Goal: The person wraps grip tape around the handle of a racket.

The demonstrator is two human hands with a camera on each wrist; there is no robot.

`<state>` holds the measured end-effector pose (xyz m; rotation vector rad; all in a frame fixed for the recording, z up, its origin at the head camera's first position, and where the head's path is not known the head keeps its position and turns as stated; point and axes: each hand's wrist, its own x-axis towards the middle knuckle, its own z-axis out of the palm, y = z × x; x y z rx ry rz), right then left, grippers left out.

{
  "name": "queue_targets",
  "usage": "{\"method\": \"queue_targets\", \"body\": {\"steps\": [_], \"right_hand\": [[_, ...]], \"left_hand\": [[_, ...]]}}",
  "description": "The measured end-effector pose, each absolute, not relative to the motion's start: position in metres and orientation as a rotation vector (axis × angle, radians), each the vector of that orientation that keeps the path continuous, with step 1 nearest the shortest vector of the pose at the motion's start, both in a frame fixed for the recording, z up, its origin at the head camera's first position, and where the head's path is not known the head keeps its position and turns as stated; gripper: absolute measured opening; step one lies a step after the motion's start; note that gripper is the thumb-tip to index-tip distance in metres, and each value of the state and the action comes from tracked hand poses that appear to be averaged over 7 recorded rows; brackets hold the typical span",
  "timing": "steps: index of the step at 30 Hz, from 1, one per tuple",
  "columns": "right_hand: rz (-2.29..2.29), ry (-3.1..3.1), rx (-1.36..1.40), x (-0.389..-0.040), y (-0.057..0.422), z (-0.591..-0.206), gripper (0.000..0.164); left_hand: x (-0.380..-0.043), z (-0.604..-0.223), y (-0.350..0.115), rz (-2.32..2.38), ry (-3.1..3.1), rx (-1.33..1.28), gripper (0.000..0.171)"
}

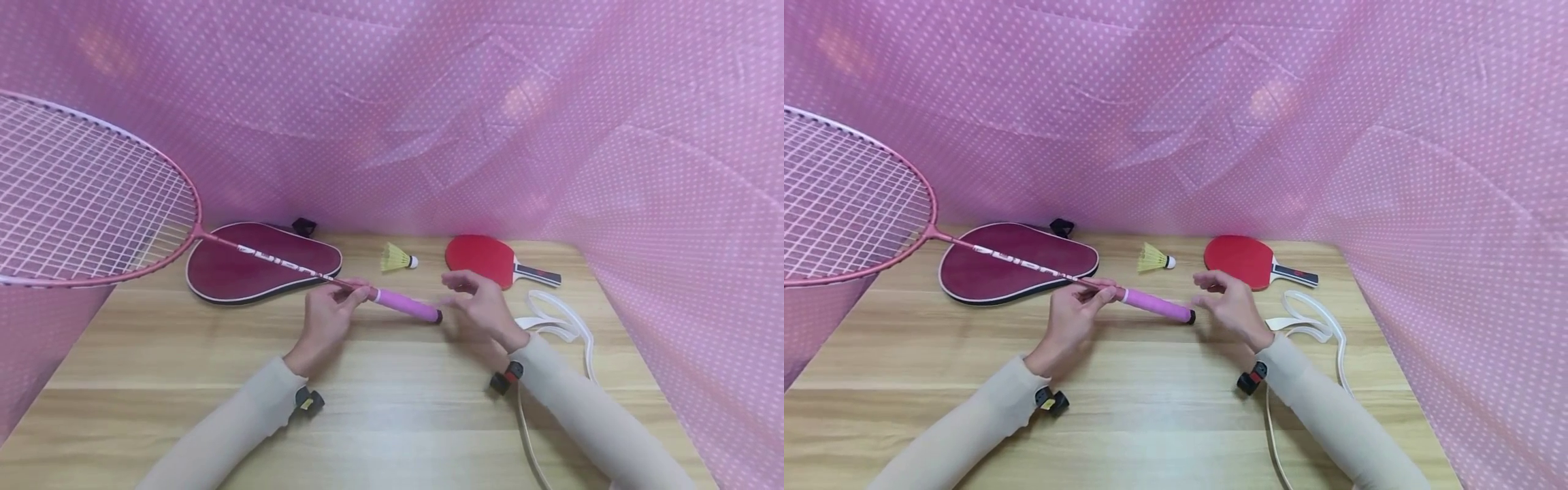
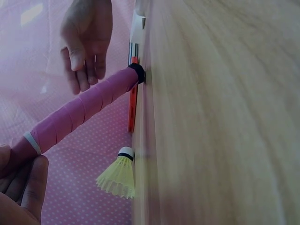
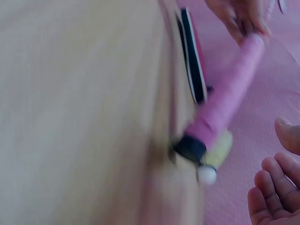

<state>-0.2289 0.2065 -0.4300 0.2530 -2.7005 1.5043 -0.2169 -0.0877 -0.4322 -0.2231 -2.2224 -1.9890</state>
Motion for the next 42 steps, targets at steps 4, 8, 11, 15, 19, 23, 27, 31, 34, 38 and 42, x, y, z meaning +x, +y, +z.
{"method": "queue_targets", "body": {"steps": [4,8,11,15,19,23,27,31,34,38,42], "right_hand": [[1.452,-2.693,0.204,-0.231,0.236,-0.421,0.042],[1.301,-2.71,0.125,-0.233,0.269,-0.411,0.041],[1.234,-2.726,0.049,-0.233,0.292,-0.404,0.04],[1.206,-2.724,-0.009,-0.228,0.322,-0.398,0.04],[1.11,-2.738,-0.017,-0.22,0.345,-0.397,0.038],[0.985,-2.848,-0.029,-0.212,0.36,-0.398,0.033],[0.878,-2.947,-0.018,-0.203,0.369,-0.403,0.028],[0.868,-3.001,-0.038,-0.197,0.374,-0.411,0.027],[0.889,-3.021,-0.05,-0.193,0.376,-0.416,0.025],[0.883,-3.038,-0.029,-0.19,0.376,-0.422,0.021],[0.802,-3.069,0.033,-0.19,0.374,-0.429,0.02]], "left_hand": [[-0.217,-0.432,-0.088,-1.993,-2.216,-0.228,0.015],[-0.217,-0.431,-0.087,-2.0,-2.199,-0.238,0.015],[-0.216,-0.43,-0.087,-2.005,-2.188,-0.239,0.015],[-0.215,-0.428,-0.087,-2.006,-2.186,-0.236,0.015],[-0.215,-0.428,-0.087,-2.0,-2.199,-0.22,0.015],[-0.215,-0.429,-0.088,-1.996,-2.218,-0.215,0.015],[-0.215,-0.429,-0.089,-1.987,-2.225,-0.223,0.015],[-0.215,-0.43,-0.089,-1.99,-2.221,-0.223,0.014],[-0.215,-0.43,-0.089,-1.995,-2.221,-0.229,0.013],[-0.215,-0.43,-0.089,-1.988,-2.23,-0.23,0.013],[-0.216,-0.429,-0.089,-1.97,-2.246,-0.233,0.013]]}}
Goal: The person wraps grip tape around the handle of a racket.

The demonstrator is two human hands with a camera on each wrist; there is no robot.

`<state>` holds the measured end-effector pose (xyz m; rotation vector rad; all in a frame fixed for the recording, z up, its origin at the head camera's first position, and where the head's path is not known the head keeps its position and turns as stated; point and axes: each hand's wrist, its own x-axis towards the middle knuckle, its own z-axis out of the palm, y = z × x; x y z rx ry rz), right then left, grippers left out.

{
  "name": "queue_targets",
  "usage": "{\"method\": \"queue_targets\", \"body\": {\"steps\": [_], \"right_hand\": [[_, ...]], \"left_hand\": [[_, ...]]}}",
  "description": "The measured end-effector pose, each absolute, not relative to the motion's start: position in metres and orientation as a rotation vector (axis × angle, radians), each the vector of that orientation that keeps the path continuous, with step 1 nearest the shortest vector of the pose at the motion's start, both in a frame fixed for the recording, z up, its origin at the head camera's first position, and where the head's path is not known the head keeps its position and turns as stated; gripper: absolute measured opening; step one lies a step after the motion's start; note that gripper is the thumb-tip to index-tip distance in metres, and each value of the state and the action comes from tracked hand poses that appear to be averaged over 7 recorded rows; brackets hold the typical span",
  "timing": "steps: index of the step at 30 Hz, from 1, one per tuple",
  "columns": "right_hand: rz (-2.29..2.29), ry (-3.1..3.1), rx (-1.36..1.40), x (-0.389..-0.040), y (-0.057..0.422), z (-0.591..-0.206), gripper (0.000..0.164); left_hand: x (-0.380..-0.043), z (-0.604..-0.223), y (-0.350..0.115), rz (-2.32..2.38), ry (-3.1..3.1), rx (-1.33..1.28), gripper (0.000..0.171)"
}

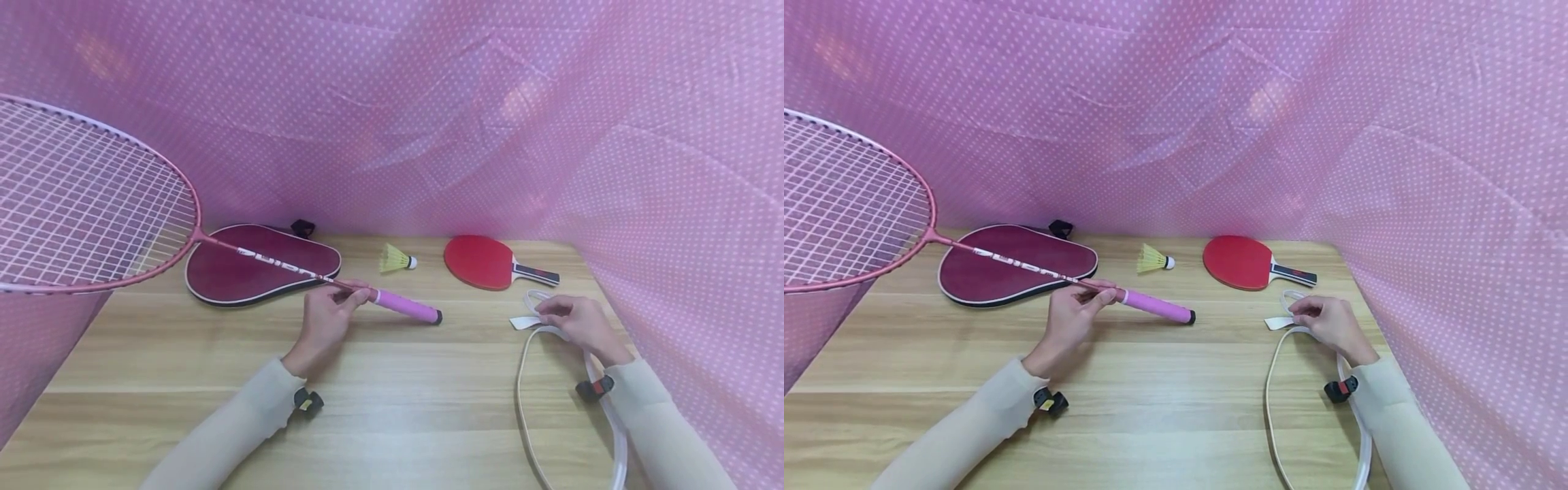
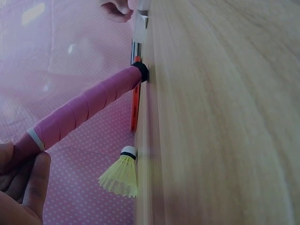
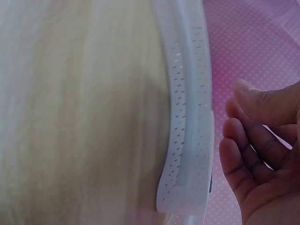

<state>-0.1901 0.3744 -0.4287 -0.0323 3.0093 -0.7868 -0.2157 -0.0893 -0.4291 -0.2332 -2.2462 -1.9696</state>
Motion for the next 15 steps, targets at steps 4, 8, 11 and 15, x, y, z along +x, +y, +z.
{"method": "queue_targets", "body": {"steps": [4,8,11,15], "right_hand": [[-0.711,3.069,-0.093,-0.193,0.373,-0.434,0.019],[-0.707,3.109,-0.176,-0.195,0.365,-0.437,0.02],[-0.74,3.076,-0.251,-0.198,0.358,-0.437,0.021],[-0.746,3.014,-0.294,-0.2,0.351,-0.441,0.022]], "left_hand": [[-0.216,-0.429,-0.089,-1.967,-2.256,-0.24,0.013],[-0.217,-0.429,-0.09,-1.965,-2.272,-0.229,0.013],[-0.218,-0.43,-0.091,-1.955,-2.281,-0.221,0.014],[-0.219,-0.431,-0.092,-1.953,-2.282,-0.238,0.014]]}}
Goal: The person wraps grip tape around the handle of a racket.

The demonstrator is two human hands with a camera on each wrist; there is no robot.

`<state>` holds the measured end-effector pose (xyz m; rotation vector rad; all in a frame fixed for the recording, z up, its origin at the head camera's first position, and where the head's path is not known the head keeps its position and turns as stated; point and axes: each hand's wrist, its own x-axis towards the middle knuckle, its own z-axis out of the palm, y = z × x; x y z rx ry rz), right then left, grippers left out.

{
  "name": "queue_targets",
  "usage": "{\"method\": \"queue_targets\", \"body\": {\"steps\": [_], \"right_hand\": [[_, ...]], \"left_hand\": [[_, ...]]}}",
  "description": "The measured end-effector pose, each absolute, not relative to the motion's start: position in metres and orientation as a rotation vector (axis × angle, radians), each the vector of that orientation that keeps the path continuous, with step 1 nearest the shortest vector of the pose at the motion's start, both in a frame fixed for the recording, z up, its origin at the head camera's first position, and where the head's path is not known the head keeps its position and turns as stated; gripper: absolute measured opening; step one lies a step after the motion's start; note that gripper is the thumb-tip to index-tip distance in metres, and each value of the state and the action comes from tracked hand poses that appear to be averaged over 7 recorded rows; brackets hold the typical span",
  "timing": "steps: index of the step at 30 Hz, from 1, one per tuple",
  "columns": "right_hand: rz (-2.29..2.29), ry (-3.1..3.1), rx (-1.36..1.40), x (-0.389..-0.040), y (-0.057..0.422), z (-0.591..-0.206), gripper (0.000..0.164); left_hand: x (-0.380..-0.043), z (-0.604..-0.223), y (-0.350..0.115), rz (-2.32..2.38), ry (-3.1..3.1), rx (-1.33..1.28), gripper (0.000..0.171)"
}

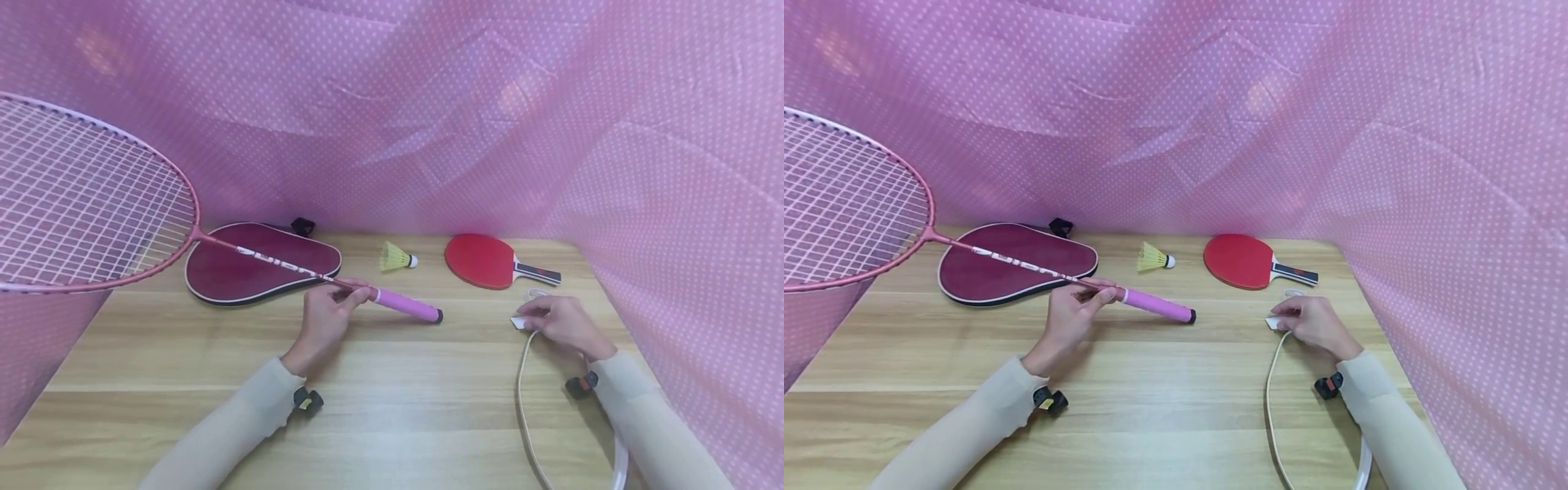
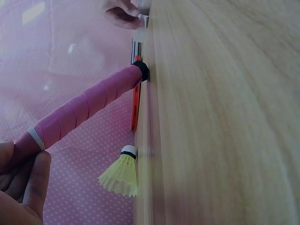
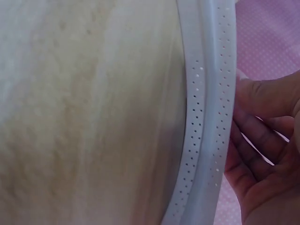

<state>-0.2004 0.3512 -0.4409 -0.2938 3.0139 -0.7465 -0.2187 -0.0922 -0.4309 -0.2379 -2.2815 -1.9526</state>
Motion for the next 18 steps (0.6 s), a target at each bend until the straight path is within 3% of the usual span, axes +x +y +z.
{"method": "queue_targets", "body": {"steps": [18], "right_hand": [[-0.56,3.026,-0.414,-0.207,0.34,-0.448,0.022]], "left_hand": [[-0.22,-0.431,-0.091,-1.987,-2.233,-0.267,0.013]]}}
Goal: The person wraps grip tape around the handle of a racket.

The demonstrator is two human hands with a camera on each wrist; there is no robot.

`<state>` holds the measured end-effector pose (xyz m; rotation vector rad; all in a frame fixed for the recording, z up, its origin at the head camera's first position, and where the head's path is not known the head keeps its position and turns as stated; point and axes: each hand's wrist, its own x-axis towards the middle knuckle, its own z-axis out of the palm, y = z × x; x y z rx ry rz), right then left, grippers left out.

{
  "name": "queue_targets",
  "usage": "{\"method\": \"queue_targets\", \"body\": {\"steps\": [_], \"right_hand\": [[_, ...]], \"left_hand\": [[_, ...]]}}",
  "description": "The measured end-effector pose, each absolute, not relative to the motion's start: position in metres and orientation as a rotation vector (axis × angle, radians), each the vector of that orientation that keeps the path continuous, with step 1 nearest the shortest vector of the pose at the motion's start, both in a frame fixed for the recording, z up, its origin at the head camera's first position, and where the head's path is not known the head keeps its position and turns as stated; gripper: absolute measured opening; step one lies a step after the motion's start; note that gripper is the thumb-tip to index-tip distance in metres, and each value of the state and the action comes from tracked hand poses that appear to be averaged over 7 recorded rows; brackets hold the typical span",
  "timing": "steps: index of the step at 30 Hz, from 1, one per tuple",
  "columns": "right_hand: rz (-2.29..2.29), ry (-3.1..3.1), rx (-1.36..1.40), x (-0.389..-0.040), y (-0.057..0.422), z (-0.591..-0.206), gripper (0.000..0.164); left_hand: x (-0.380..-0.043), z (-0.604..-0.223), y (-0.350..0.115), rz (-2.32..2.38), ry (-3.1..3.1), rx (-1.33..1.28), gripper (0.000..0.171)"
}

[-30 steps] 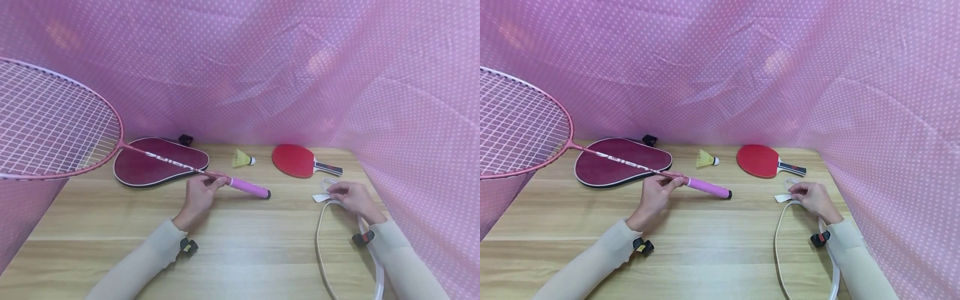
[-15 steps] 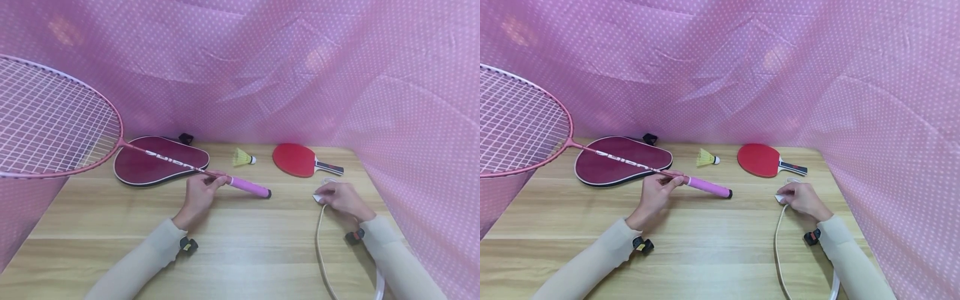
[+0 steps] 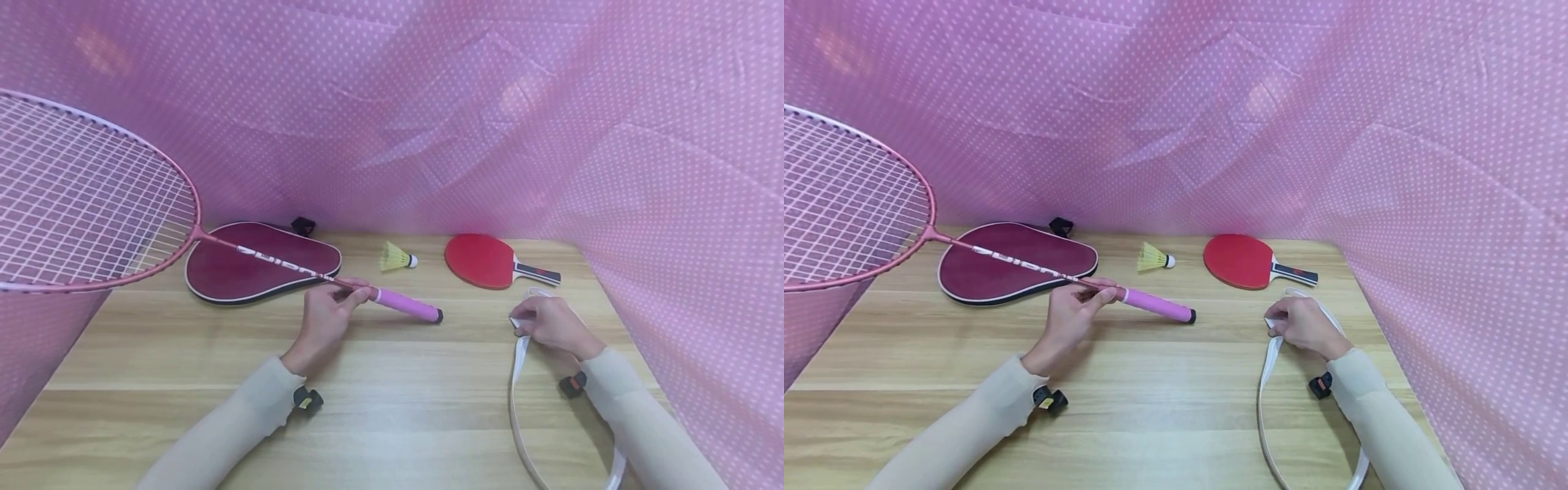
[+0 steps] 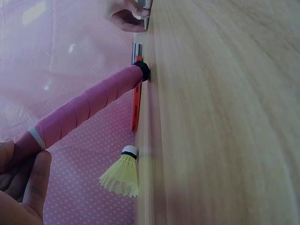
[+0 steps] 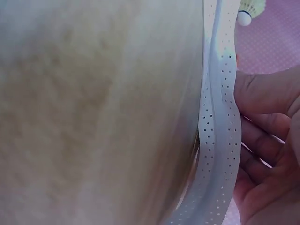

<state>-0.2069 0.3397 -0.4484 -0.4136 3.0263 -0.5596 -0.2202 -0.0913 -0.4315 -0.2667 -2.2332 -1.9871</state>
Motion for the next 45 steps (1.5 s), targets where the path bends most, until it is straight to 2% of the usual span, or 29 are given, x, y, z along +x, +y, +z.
{"method": "queue_targets", "body": {"steps": [10,17,27,35,45], "right_hand": [[-0.535,3.1,-0.457,-0.208,0.343,-0.454,0.01],[-0.749,3.098,-0.264,-0.211,0.339,-0.448,0.004],[-1.213,2.985,0.027,-0.229,0.318,-0.424,0.023],[-1.381,2.936,0.111,-0.24,0.301,-0.399,0.032],[-1.818,2.775,0.065,-0.257,0.274,-0.362,0.014]], "left_hand": [[-0.219,-0.43,-0.092,-1.998,-2.249,-0.251,0.013],[-0.22,-0.431,-0.092,-2.001,-2.254,-0.254,0.012],[-0.221,-0.431,-0.092,-1.954,-2.262,-0.289,0.012],[-0.221,-0.429,-0.091,-1.943,-2.266,-0.309,0.012],[-0.22,-0.429,-0.093,-1.938,-2.279,-0.281,0.012]]}}
